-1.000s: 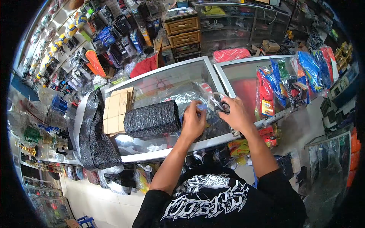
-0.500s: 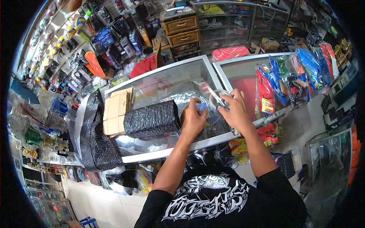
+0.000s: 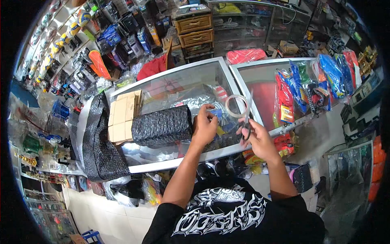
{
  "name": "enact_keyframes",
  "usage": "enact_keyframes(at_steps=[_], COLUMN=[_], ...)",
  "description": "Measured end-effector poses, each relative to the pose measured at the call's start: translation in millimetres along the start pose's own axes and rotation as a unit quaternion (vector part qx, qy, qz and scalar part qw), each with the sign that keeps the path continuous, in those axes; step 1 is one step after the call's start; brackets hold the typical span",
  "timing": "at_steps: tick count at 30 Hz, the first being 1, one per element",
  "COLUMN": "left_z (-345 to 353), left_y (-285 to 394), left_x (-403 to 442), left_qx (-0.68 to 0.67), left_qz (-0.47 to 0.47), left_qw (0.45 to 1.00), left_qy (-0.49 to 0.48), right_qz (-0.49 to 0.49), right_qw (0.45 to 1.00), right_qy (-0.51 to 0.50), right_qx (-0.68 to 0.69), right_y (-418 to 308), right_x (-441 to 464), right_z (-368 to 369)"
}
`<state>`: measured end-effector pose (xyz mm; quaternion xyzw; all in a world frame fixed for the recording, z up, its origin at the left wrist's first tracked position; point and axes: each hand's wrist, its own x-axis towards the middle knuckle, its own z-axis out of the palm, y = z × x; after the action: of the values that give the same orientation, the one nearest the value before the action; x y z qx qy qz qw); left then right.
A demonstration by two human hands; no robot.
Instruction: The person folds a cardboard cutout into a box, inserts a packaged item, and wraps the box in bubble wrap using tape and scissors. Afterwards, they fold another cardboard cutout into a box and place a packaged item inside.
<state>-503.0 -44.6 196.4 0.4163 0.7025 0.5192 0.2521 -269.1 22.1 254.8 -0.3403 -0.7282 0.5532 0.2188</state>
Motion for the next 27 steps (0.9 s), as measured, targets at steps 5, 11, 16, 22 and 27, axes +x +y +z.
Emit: enact_keyframes(at_steps=[5,11,16,22,27], left_z=[2,3,4,5,8], left_y=[-3,-4,-6,-4,11], left_x=[1,-1,-2,-2,-10], left_qx=[-0.033,-0.053,-0.092,-0.050,0.035], left_qz=[0.002,-0.002,0.001,0.034,0.031], left_qw=[0.999,0.998,0.996,0.997,0.997], left_qy=[0.022,0.019,0.017,0.036,0.067], right_qz=[0.151,0.250,0.244,0.222,0.191], right_qw=[0.915,0.835,0.870,0.919,0.953], right_qy=[-0.089,-0.122,-0.121,-0.078,-0.109], right_qx=[0.362,0.475,0.410,0.316,0.210], right_y=[9,29,12,9,2], right_x=[-19,-38,-30,-25,-34], right_z=[13,34,39,51,43])
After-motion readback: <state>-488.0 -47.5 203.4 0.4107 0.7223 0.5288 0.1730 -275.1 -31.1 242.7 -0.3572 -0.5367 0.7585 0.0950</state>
